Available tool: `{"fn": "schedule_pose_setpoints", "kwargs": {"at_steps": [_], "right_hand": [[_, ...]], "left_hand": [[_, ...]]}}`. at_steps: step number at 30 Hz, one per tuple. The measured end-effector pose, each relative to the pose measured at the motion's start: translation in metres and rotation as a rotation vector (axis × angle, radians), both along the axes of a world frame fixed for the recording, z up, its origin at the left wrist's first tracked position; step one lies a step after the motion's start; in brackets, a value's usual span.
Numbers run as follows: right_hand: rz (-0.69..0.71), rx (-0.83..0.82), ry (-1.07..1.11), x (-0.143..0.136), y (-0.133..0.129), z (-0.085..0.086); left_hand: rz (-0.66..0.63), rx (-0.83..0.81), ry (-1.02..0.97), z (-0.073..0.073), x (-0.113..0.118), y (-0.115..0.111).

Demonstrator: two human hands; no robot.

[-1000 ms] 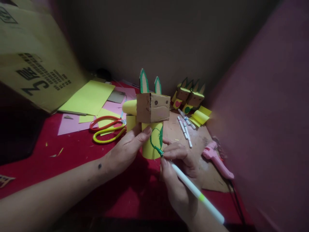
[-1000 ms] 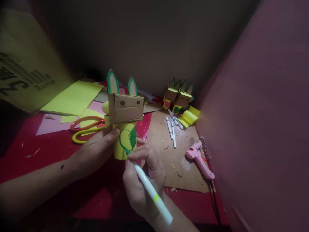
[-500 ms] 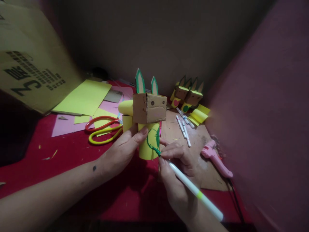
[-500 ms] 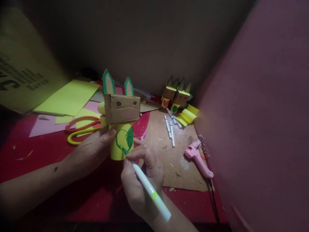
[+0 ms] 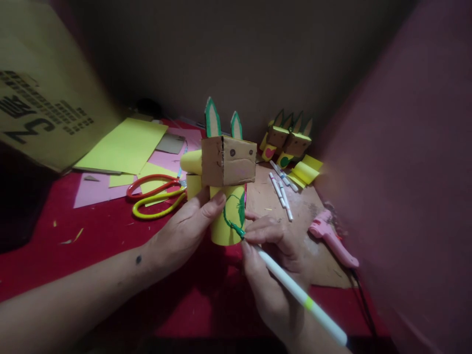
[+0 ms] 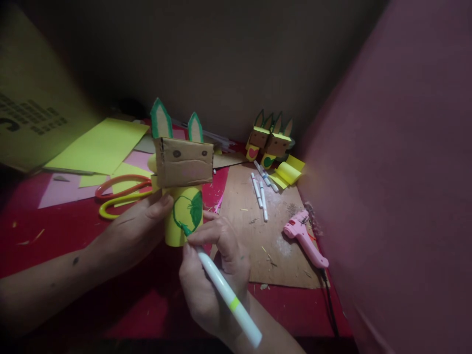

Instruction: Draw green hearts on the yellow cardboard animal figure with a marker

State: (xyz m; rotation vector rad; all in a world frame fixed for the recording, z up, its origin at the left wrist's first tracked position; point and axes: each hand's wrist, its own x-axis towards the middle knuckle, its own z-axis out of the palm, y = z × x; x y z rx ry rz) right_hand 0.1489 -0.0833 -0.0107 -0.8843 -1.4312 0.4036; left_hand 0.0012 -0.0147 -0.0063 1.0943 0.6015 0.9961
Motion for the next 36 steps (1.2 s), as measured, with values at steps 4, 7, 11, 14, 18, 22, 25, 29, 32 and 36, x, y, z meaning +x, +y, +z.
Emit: {"fn": "schedule_pose_setpoints", "kwargs": {"at_steps": [4, 7, 11, 14, 18, 22, 25, 29, 32, 36], "right_hand": [[0.007, 0.002, 0.007, 0.000, -0.001, -0.001], [-0.010, -0.001, 0.041, 0.001, -0.001, -0.002], [-0.044, 0.004, 0.030, 0.002, -0.003, 0.000], [-0.048, 0.028, 0.017, 0.000, -0.004, 0.001], [-0.049, 0.028, -0.016, -0.002, -0.004, 0.001], [-0.067, 0.023, -0.004, -0.001, -0.005, 0.000], [-0.065, 0.011, 0.015, 0.000, -0.005, 0.000], [-0.061, 0.016, 0.013, -0.001, -0.004, 0.000], [-0.068, 0.027, 0.002, -0.001, -0.004, -0.001], [-0.079, 0.009, 0.004, -0.001, -0.005, -0.001]], "left_hand": [[-0.028, -0.004, -0.033, 0.003, 0.002, -0.001], [-0.037, 0.007, -0.018, 0.004, 0.002, -0.001], [-0.051, 0.014, -0.025, 0.002, 0.002, 0.000], [-0.048, -0.003, -0.028, 0.000, 0.001, 0.000], [-0.014, 0.027, 0.013, -0.003, -0.001, 0.000], [-0.012, 0.023, 0.022, -0.002, -0.001, -0.001], [-0.028, 0.019, 0.014, -0.002, 0.000, 0.000], [-0.010, 0.057, 0.031, -0.005, -0.001, 0.001], [-0.012, 0.040, 0.029, -0.006, -0.001, 0.002], [-0.054, 0.017, 0.008, -0.008, 0.000, 0.004]]}}
